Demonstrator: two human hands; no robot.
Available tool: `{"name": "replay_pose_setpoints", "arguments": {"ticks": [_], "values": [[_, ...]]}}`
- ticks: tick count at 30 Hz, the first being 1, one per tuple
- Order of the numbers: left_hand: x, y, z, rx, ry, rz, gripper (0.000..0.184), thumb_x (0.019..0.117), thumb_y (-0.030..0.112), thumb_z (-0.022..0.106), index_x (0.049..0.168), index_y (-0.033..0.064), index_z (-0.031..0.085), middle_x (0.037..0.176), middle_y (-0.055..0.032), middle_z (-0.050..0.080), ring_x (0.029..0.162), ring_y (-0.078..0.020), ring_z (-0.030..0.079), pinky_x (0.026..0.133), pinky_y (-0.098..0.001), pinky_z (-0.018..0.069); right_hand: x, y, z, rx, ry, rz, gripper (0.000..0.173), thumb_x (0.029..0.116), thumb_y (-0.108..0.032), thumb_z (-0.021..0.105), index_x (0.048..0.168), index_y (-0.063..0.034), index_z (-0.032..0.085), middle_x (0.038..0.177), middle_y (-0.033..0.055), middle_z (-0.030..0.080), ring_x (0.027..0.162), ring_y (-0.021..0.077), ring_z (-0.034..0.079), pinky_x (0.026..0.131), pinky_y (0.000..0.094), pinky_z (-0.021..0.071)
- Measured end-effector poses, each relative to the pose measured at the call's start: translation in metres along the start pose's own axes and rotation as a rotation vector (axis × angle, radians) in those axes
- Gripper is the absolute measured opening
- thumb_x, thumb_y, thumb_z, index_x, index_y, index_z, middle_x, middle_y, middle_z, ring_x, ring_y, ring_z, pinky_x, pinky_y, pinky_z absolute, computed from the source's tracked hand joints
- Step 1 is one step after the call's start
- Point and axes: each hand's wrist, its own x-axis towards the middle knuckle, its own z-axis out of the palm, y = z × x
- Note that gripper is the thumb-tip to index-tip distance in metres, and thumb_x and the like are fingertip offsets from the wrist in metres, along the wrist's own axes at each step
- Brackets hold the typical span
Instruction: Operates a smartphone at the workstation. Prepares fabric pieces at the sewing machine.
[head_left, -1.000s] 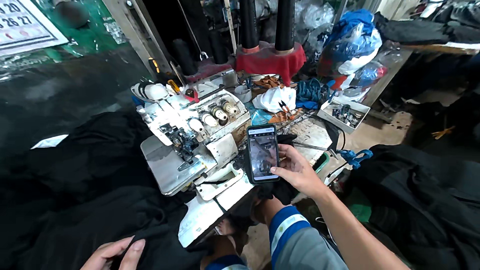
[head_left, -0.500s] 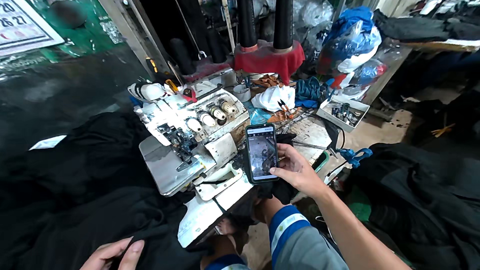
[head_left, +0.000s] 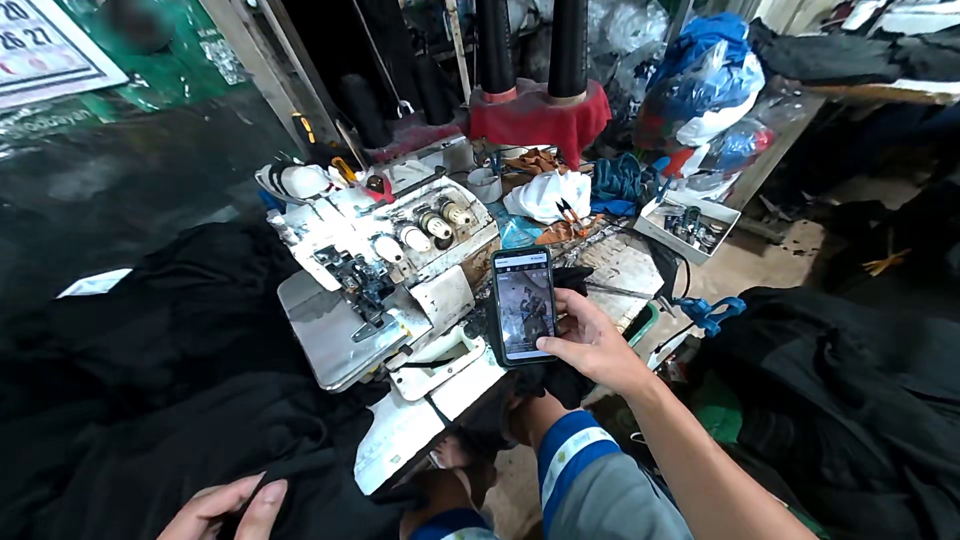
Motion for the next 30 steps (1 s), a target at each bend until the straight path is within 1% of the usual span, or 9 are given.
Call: {"name": "replay_pose_setpoints", "arguments": {"ticks": [4,7,9,11,15,19,22,30], "values": [[-0.0004,-0.0009,-0.0006,0.005,0.000,-0.002,0.011,0.0937,0.007,0.072,0.100,-0.0012,0.072,0.093,-0.0120,0.070,0.082,-0.0222,0.067,0.074,-0.0387,0.0581,-0.0003,0.0010,-0.0008,0.001,-0.011,0.004,0.066,0.0853,-0.011,0.074,0.145,-0.0286,0.053,0.117,0.0036,0.067,0.083,0.0222,0.071,0.064,0.0373,0.0633],[-0.0006,-0.0010,-0.0005,-0.005,-0.001,-0.003,0.011,0.0936,0.007,0.072,0.101,-0.0014,0.072,0.093,-0.0121,0.070,0.082,-0.0228,0.067,0.074,-0.0391,0.0581,0.0000,0.0028,-0.0016,-0.019,-0.013,0.003,0.063,0.0852,-0.014,0.076,0.143,-0.0290,0.054,0.116,0.0027,0.068,0.084,0.0210,0.070,0.064,0.0367,0.0629],[-0.0005,0.0000,0.0001,-0.003,-0.001,-0.005,0.011,0.0937,0.007,0.072,0.101,-0.0014,0.071,0.093,-0.0121,0.070,0.082,-0.0226,0.067,0.074,-0.0390,0.0583,0.0002,0.0025,-0.0018,-0.018,-0.016,-0.002,0.062,0.0848,-0.013,0.075,0.142,-0.0280,0.055,0.116,0.0027,0.067,0.084,0.0210,0.070,0.064,0.0367,0.0629],[-0.0005,0.0000,0.0001,0.004,-0.003,-0.007,0.011,0.0938,0.007,0.072,0.101,-0.0011,0.072,0.093,-0.0118,0.070,0.082,-0.0223,0.067,0.073,-0.0387,0.0584,0.0004,0.0022,-0.0021,-0.010,-0.020,-0.006,0.062,0.0848,-0.013,0.075,0.142,-0.0278,0.055,0.118,0.0028,0.067,0.085,0.0212,0.070,0.065,0.0368,0.0629],[-0.0009,0.0001,-0.0006,0.004,-0.005,-0.010,0.011,0.0941,0.007,0.071,0.101,-0.0010,0.071,0.093,-0.0117,0.070,0.081,-0.0219,0.067,0.073,-0.0382,0.0579,0.0008,0.0022,-0.0018,-0.002,-0.022,0.012,0.063,0.0845,-0.013,0.076,0.142,-0.0281,0.055,0.116,0.0034,0.068,0.084,0.0219,0.070,0.065,0.0372,0.0629],[-0.0015,-0.0006,-0.0004,0.000,-0.001,-0.008,0.011,0.0935,0.007,0.072,0.101,-0.0011,0.072,0.093,-0.0117,0.070,0.081,-0.0219,0.067,0.073,-0.0385,0.0583,0.0013,0.0043,-0.0024,-0.017,-0.023,0.010,0.063,0.0851,-0.015,0.076,0.143,-0.0291,0.054,0.117,0.0026,0.067,0.086,0.0214,0.070,0.065,0.0366,0.0627],[-0.0022,-0.0007,-0.0003,-0.013,0.000,-0.008,0.011,0.0934,0.007,0.072,0.101,-0.0014,0.071,0.093,-0.0116,0.070,0.081,-0.0215,0.067,0.073,-0.0376,0.0583,0.0004,0.0026,-0.0020,-0.001,-0.024,0.004,0.064,0.0853,-0.012,0.076,0.143,-0.0281,0.054,0.116,0.0040,0.067,0.086,0.0221,0.070,0.066,0.0374,0.0633],[-0.0019,0.0010,0.0006,-0.026,0.008,-0.010,0.011,0.0934,0.006,0.072,0.101,-0.0018,0.072,0.092,-0.0117,0.070,0.081,-0.0215,0.067,0.072,-0.0377,0.0585,0.0001,0.0007,-0.0016,0.009,-0.025,0.003,0.062,0.0854,-0.011,0.075,0.142,-0.0264,0.055,0.115,0.0046,0.068,0.086,0.0228,0.071,0.066,0.0373,0.0634]]}}
